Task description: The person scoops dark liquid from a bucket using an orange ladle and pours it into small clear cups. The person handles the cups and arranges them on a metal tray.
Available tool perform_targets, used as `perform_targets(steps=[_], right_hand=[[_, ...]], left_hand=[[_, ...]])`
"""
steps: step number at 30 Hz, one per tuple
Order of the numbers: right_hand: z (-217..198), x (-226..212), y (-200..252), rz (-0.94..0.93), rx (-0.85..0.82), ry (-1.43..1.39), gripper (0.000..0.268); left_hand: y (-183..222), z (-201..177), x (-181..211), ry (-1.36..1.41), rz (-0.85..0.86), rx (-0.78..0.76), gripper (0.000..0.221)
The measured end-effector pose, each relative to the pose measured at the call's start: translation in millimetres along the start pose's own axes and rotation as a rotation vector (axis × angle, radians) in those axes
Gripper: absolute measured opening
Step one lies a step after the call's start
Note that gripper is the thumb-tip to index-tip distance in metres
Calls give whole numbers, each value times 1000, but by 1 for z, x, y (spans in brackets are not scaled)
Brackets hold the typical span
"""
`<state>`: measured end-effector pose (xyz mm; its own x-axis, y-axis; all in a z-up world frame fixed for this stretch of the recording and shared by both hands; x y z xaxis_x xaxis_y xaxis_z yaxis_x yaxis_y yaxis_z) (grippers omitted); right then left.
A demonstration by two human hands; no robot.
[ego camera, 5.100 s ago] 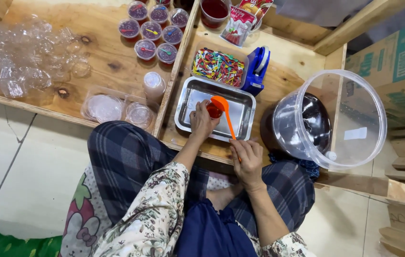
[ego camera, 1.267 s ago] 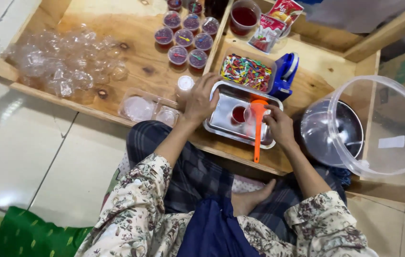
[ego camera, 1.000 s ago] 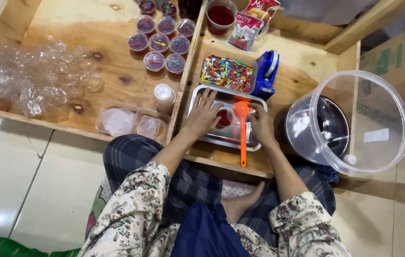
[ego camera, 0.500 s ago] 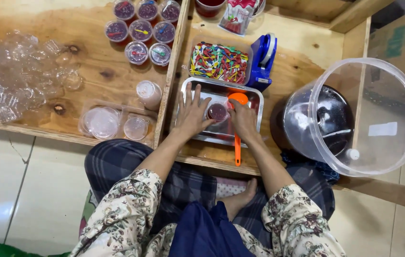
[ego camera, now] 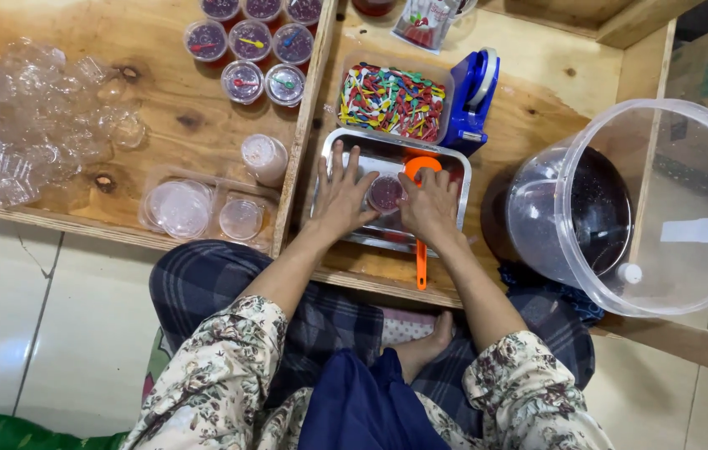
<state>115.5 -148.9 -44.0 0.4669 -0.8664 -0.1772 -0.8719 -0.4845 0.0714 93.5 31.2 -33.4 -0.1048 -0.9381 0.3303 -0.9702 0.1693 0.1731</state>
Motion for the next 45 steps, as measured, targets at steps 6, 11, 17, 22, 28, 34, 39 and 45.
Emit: perform_targets(steps=[6, 11, 17, 22, 28, 34, 39, 45], right_hand=[[-10, -20, 5, -44, -111, 102, 53], [-33, -29, 1, -55, -151, 157, 63], [-38, -29, 3, -50, -157, 137, 75], [-26, -25, 0, -57, -143, 122, 76], [-18, -24, 2, -58, -64, 80, 73], [-16, -30, 7, -72, 40, 41, 76], [-19, -34, 6, -8, -2, 43, 88], [-25, -18, 2, -92, -30, 78, 77]], left_hand=[[2, -3, 0, -6, -13, -79, 72], [-3, 0, -4, 54, -46, -117, 71], [1, -10, 6, 39, -37, -83, 64], [5, -16, 8, 6, -41, -16, 54], [2, -1, 4, -23, -25, 14, 55], [0, 11, -6, 0, -3, 46, 56], [0, 8, -12, 58, -49, 78, 48], [8, -15, 6, -27, -44, 63, 59]])
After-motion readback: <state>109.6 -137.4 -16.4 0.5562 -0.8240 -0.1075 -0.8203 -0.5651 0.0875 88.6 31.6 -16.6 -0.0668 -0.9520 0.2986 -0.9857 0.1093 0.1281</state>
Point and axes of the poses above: each hand's wrist, its own y-axis away from the middle knuckle, its own z-axis out of the palm, x = y × z, the point moved 5 cm from there along -y, towards the middle knuckle, and after that the axes turned 5 degrees about -z, right-handed, at the moved point
